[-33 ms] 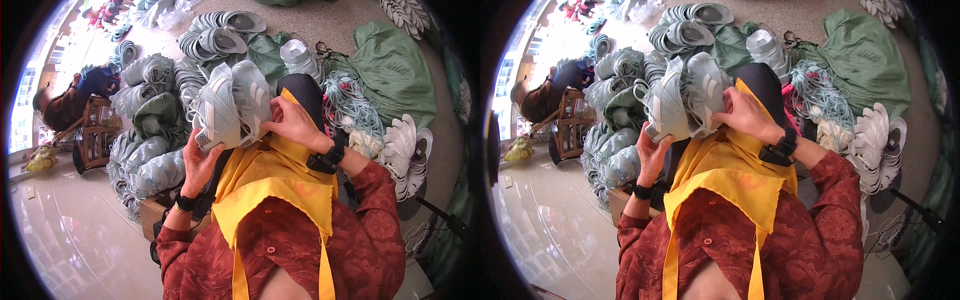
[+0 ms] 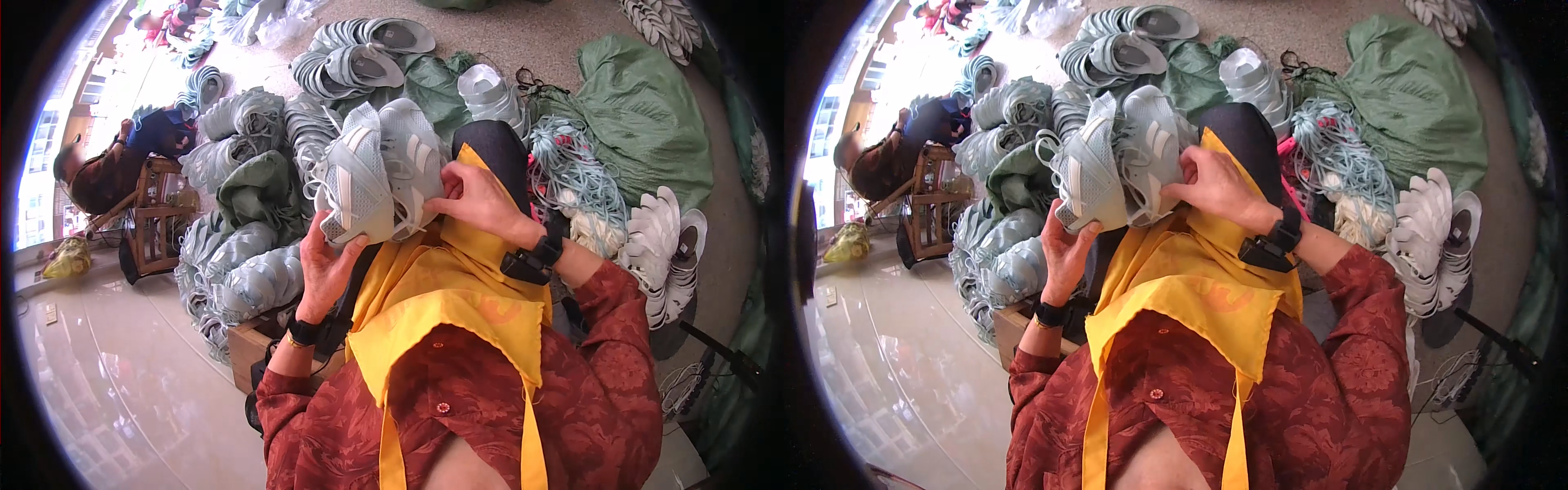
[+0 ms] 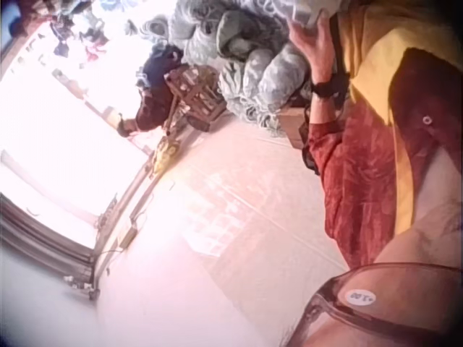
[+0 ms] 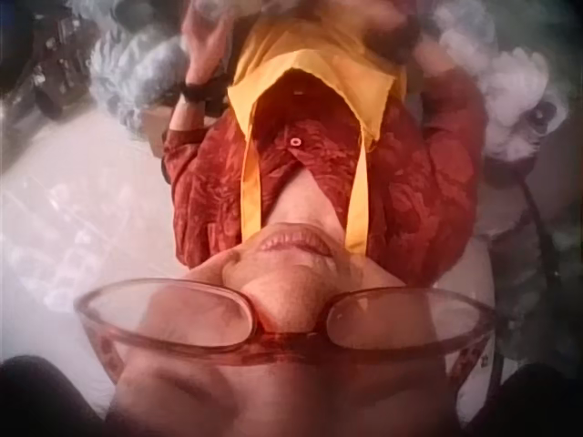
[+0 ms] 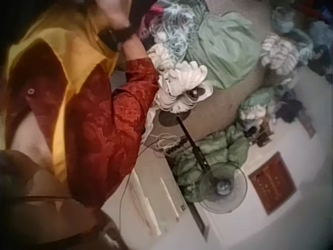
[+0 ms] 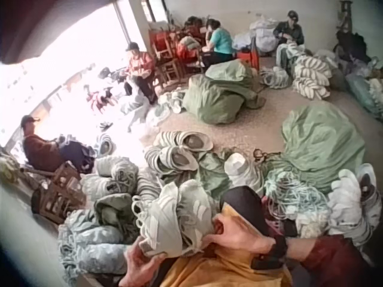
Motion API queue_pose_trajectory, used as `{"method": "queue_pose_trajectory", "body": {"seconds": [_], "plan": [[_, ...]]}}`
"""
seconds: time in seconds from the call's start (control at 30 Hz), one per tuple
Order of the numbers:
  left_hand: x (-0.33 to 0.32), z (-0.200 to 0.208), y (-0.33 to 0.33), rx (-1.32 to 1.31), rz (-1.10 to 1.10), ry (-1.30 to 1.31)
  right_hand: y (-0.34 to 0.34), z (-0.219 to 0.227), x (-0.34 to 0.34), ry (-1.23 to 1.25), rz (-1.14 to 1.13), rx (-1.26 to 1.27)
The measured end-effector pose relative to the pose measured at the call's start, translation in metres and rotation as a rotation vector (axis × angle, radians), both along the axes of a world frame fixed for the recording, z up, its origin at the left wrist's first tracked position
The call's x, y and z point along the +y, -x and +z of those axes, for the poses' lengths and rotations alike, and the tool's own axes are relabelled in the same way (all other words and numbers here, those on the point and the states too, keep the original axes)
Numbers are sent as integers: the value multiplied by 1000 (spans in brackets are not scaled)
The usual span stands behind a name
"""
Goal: The person sits on the floor and threads a white shoelace through the eyelets of a white sneaker held on their lap. They pull the laces through, adjust the tension, and tie a knot to secure the shoe.
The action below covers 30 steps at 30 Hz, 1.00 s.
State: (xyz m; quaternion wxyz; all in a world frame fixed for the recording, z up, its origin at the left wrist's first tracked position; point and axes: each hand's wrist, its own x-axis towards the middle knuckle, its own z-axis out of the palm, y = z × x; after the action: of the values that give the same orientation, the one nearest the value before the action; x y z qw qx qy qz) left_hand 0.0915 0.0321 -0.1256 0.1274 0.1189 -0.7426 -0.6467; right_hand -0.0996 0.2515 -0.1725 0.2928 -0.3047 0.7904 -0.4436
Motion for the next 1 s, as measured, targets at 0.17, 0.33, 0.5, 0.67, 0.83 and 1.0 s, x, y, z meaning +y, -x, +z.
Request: {"method": "queue_pose_trajectory", "body": {"seconds": [0.17,0.33,0.5,0.67,0.83,1.0], "plan": [[1,6,1,19,44,-69,-1,-11,-8,372,-54,-545],[-6,16,-3,30,83,-212,2,-15,-6,554,-184,-1022],[0,10,3,-52,-45,36,3,-3,-12,648,-134,-1130],[8,13,18,-96,-172,410,-20,1,-35,659,-138,-945],[1,15,5,-87,15,15,-30,22,-62,694,-92,-780],[-4,27,2,40,196,5,-27,46,-66,679,105,-834]]}}
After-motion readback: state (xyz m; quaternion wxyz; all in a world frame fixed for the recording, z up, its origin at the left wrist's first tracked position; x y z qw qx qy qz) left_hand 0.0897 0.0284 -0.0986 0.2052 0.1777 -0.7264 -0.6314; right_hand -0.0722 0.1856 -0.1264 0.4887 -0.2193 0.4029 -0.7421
